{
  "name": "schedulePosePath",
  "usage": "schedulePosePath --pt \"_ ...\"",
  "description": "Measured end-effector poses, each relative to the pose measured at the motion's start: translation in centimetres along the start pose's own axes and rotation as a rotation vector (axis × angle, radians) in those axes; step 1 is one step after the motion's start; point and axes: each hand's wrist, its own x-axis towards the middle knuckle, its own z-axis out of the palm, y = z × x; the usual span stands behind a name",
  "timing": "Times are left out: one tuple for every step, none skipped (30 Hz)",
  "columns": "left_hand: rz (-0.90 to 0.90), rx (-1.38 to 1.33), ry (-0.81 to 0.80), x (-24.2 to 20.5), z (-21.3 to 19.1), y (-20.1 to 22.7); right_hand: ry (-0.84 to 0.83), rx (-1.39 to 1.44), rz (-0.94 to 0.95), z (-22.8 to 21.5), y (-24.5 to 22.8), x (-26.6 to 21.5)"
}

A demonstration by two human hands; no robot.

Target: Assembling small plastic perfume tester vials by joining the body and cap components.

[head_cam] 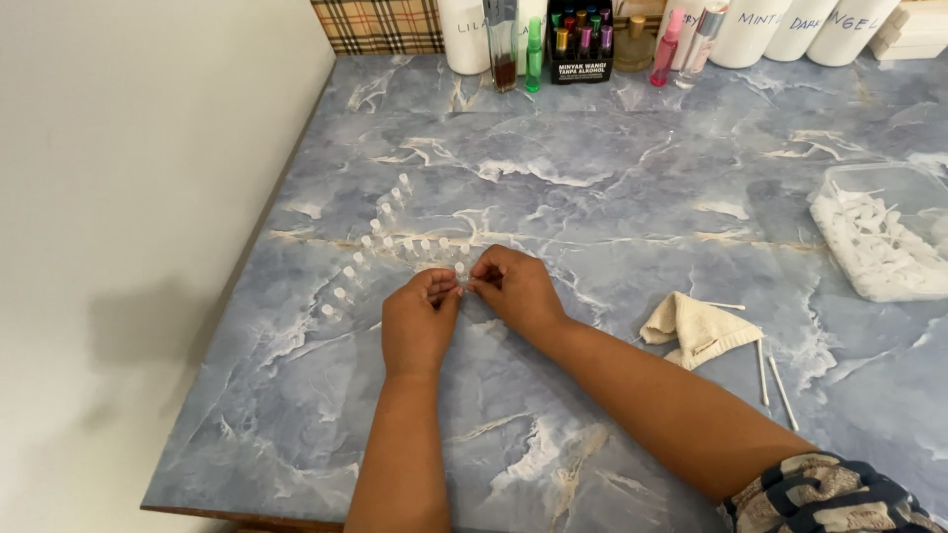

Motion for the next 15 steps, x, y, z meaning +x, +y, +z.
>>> schedulePosePath --pt "-0.003 0.001 -0.003 -0.01 0.08 -0.1 -0.002 0.001 0.004 0.05 0.03 -0.09" --pt "0.001 -0.002 0.002 0.05 0.14 -0.18 0.001 -0.004 -0.003 0.06 0.02 -0.08" --pt "0.005 -0.005 0.008 0.1 0.19 -0.25 0.003 -0.009 -0.009 0.08 -0.01 -0.08" --pt "0.003 -0.005 0.008 0.04 0.14 -0.19 0.001 -0.009 -0.009 0.12 0.06 -0.1" --pt "-0.007 -0.01 0.006 -0.02 0.1 -0.1 0.003 -0.018 -0.009 0.15 0.11 -0.13" --pt "-0.015 -0.014 0.003 -0.06 0.02 0.0 0.006 -0.027 -0.01 0.17 0.14 -0.15" --pt "-0.016 -0.013 0.003 -0.03 -0.01 -0.03 0.006 -0.026 -0.009 0.16 0.09 -0.14" --pt "-0.016 -0.015 -0.001 0.03 0.0 -0.05 0.007 -0.025 -0.022 0.13 0.07 -0.13" --pt "-0.017 -0.016 -0.005 0.1 0.01 -0.07 0.008 -0.024 -0.035 0.09 0.06 -0.12" --pt "-0.016 -0.015 -0.008 0.17 0.08 -0.15 0.009 -0.023 -0.033 0.05 0.02 -0.13" --pt "-0.024 -0.013 -0.012 0.24 0.15 -0.23 0.002 -0.009 -0.02 0.02 -0.03 -0.14" --pt "-0.032 -0.011 -0.015 0.29 0.19 -0.31 -0.005 0.004 -0.008 -0.01 -0.1 -0.14" --pt "-0.032 -0.011 -0.016 0.24 0.15 -0.19 -0.005 0.004 -0.008 -0.05 -0.21 -0.18" --pt "-0.033 -0.005 -0.015 0.19 0.11 -0.08 -0.003 0.005 -0.005 -0.08 -0.32 -0.22" --pt "-0.034 0.0 -0.013 0.13 0.06 0.03 -0.002 0.007 -0.002 -0.11 -0.44 -0.26"
